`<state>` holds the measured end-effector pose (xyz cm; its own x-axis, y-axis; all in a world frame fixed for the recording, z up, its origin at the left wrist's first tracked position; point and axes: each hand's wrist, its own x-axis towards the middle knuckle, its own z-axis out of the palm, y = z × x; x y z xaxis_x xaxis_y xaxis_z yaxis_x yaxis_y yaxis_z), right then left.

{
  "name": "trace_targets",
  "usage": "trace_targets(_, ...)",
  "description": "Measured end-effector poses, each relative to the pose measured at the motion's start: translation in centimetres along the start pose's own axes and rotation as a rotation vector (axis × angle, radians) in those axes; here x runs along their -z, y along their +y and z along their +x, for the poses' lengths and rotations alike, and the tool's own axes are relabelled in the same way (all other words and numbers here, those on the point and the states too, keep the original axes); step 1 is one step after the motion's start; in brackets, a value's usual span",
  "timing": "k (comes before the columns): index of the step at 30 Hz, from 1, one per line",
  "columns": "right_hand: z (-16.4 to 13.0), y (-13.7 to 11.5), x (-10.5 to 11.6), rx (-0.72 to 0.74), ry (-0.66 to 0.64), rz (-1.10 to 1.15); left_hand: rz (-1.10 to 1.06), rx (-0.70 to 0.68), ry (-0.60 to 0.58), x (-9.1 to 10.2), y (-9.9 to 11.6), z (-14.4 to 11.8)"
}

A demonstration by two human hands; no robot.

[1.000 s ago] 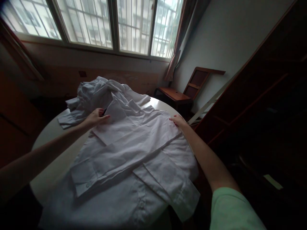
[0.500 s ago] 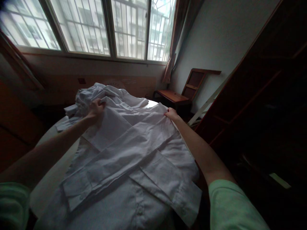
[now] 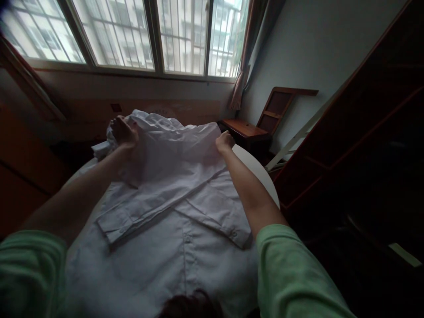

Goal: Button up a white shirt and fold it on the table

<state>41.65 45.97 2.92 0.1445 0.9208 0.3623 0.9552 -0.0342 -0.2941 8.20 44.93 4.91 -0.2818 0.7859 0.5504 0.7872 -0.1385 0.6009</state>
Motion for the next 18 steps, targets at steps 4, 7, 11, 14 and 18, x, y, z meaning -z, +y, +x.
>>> trace_targets(4, -4.2, -1.6, -3.2, 0.046, 0.028, 0.018, 0.044, -0.242, 0.003, -1.8, 0.2, -4.5)
trace_targets(7, -8.4, -3.1, -5.1, 0.332, 0.018, 0.103, 0.107, -0.495, -0.264, -1.9, 0.5, -9.1)
trace_targets(11, -13.6, -4.4, -5.5, 0.596, -0.076, 0.187, 0.161, -0.740, -0.624, -0.5, 0.4, -14.7)
trace_targets(14, -16.5, -4.2, -4.9, 0.778, -0.210, 0.159, 0.201, -0.799, -0.852, 0.6, -0.5, -17.3)
trace_targets(18, -18.0, -2.8, -3.8, 0.856, -0.283, 0.101, 0.243, -0.748, -0.894, 1.7, -1.9, -18.2)
